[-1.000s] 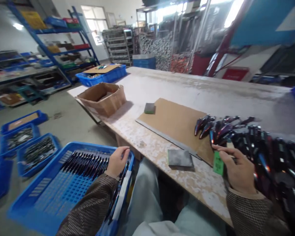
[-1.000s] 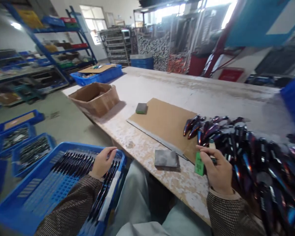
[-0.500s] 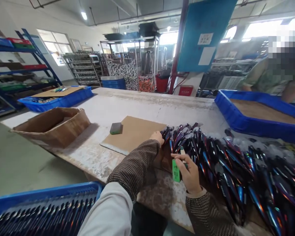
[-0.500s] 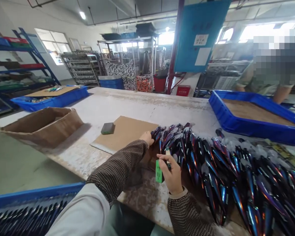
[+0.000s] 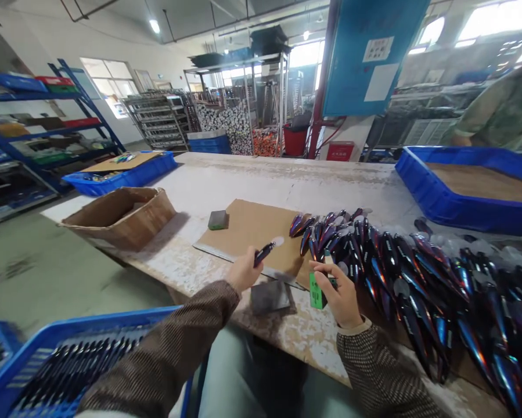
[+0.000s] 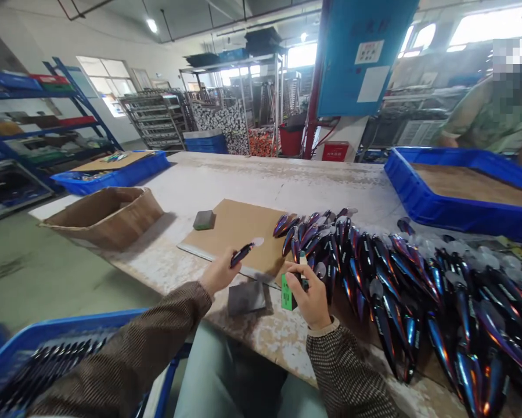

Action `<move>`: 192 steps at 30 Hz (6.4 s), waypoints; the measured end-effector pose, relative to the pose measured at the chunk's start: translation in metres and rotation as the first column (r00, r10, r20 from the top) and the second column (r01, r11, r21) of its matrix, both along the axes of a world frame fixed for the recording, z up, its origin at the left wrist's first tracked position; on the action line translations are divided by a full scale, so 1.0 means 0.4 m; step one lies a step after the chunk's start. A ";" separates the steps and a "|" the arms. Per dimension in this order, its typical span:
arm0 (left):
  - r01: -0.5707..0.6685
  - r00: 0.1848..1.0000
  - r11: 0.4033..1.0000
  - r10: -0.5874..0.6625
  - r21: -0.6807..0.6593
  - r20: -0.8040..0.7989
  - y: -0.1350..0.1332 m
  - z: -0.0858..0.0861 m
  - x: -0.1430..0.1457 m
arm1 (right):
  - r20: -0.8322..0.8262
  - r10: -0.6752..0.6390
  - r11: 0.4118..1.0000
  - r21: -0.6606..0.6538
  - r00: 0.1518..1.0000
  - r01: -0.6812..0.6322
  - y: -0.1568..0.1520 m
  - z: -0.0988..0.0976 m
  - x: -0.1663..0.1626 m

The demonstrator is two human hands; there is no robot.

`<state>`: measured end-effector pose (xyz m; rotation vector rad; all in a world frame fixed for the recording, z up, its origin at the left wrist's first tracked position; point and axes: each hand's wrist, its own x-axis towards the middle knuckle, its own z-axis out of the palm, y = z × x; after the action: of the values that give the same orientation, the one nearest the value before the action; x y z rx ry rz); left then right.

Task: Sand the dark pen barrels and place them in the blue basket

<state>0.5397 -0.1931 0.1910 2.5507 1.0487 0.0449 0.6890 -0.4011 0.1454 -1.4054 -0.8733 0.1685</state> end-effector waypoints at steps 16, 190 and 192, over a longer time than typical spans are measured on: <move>-0.120 0.965 0.985 0.144 -0.121 0.218 -0.348 -0.222 -0.290 | 0.485 0.138 0.961 -0.278 0.863 0.002 0.193 0.003 -0.082; 0.291 0.699 0.211 0.619 -0.933 0.358 -0.393 -0.149 -0.289 | 0.175 0.363 0.893 -0.347 0.915 -0.287 0.101 0.128 -0.060; 0.276 0.689 0.211 0.637 -0.938 0.346 -0.381 -0.149 -0.291 | 0.275 0.386 0.904 -0.305 0.881 -0.301 0.081 0.151 -0.094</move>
<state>0.4232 -0.3456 0.1316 0.9536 0.6670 0.3065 0.6513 -0.3685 0.2060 -1.5290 -1.4268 0.3338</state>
